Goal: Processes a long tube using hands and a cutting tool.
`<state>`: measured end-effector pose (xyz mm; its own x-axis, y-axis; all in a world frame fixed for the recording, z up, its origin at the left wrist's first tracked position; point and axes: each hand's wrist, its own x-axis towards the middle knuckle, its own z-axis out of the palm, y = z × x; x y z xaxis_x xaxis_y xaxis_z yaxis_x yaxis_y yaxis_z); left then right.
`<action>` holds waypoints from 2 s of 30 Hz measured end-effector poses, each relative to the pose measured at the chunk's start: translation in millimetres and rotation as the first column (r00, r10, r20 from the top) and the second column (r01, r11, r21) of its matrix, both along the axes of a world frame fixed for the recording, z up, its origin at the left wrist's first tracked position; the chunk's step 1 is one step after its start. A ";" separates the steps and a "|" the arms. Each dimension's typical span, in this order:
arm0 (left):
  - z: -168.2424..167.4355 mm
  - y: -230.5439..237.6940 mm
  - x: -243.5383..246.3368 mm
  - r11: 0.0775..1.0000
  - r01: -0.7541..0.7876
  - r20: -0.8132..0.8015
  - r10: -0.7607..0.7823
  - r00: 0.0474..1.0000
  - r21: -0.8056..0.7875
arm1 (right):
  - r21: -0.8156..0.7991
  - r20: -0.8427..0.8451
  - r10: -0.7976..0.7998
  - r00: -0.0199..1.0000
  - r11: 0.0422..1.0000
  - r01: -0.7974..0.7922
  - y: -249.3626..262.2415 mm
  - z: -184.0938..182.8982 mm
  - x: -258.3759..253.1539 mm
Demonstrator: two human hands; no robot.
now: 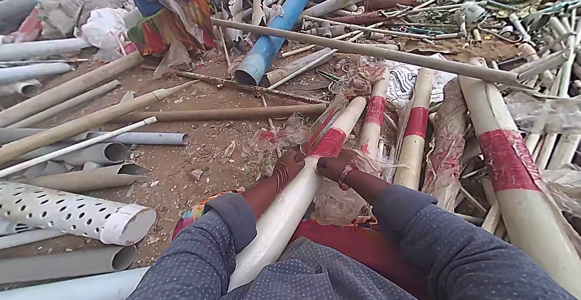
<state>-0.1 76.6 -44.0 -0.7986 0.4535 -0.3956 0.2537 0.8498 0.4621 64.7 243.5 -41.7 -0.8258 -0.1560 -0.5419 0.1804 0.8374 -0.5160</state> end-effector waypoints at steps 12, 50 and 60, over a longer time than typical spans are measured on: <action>4.3 -1.8 -5.3 0.987 -0.007 0.140 -0.016 0.990 0.160 | 0.020 0.036 0.021 0.999 1.000 -0.021 -1.2 2.4 0.9; -31.1 2.6 -10.2 0.993 0.098 0.017 -0.097 0.995 -0.067 | 0.377 0.115 -0.630 0.768 0.743 0.553 155.4 -2.8 24.9; -33.0 0.5 -10.8 0.997 0.064 0.022 -0.063 0.998 -0.032 | 0.134 0.240 0.029 0.970 0.989 -0.062 20.9 -34.8 -7.6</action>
